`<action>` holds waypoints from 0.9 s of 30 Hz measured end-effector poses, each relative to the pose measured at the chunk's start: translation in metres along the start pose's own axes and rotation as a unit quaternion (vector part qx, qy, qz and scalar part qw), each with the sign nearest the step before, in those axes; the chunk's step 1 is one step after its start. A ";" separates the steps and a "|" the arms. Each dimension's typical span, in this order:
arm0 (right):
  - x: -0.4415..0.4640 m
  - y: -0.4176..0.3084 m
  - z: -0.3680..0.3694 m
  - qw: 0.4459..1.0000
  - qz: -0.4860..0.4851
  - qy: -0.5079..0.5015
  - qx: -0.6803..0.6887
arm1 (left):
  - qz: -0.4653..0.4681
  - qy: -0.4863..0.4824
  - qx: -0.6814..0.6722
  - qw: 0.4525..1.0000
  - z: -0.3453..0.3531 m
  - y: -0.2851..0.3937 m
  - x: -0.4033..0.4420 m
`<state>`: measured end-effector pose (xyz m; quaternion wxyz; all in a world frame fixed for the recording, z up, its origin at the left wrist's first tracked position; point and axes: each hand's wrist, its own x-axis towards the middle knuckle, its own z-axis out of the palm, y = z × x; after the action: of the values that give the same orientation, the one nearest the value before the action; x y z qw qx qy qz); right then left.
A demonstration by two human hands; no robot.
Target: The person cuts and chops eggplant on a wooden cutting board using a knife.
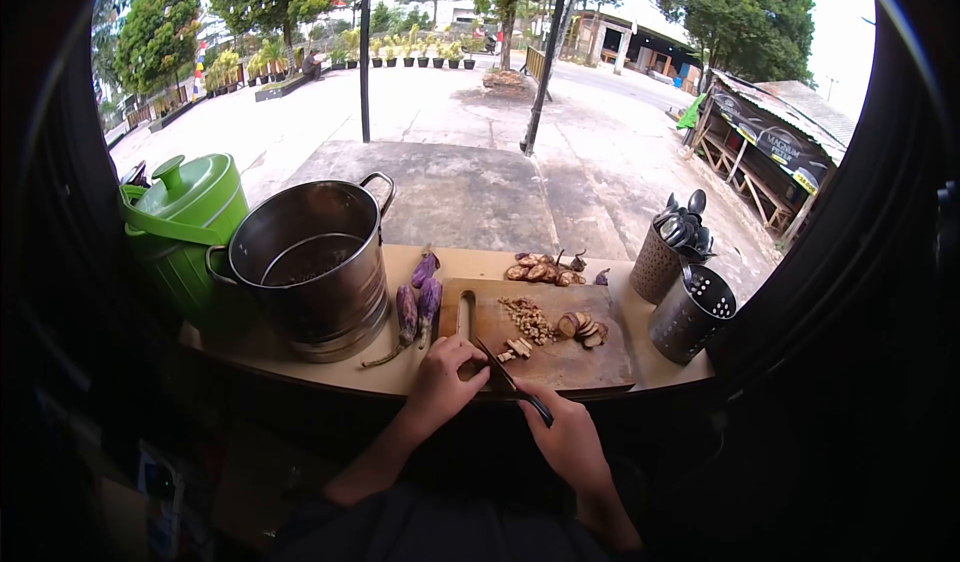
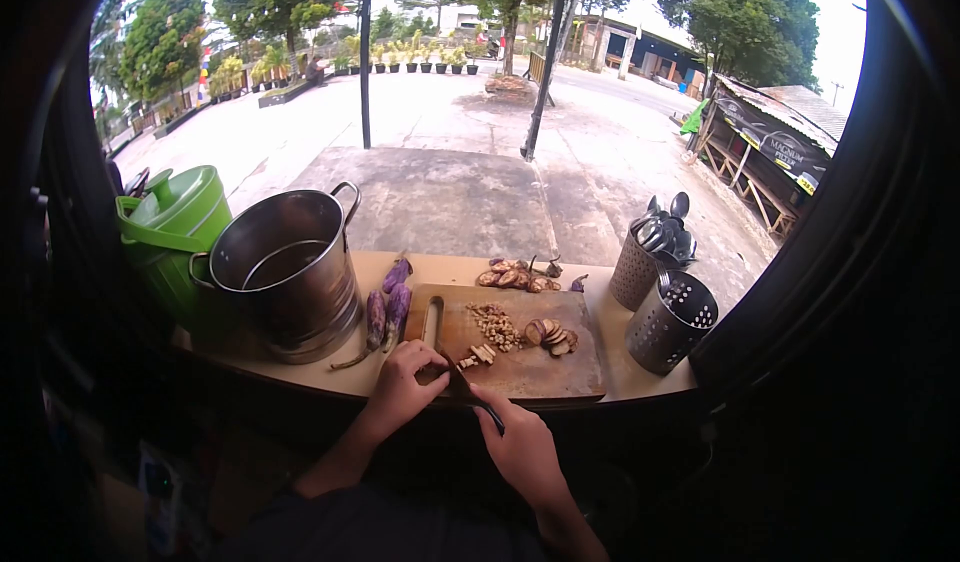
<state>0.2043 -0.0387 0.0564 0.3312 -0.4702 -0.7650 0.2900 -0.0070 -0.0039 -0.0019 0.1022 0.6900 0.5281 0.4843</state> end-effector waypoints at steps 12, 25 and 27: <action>0.001 0.009 0.000 0.998 -0.021 0.042 0.044 | 0.006 0.013 0.013 1.000 0.003 0.003 0.000; -0.022 0.027 -0.026 0.991 0.024 0.115 0.061 | 0.080 -0.057 0.063 0.993 -0.006 0.013 0.043; -0.026 0.029 -0.029 0.990 0.020 0.126 0.064 | 0.106 -0.077 0.093 0.987 -0.006 0.012 0.051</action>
<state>0.2507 -0.0471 0.0461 0.4483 -0.4956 -0.6878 0.2834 -0.0053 0.0310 0.0381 0.0257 0.7838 0.4854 0.3866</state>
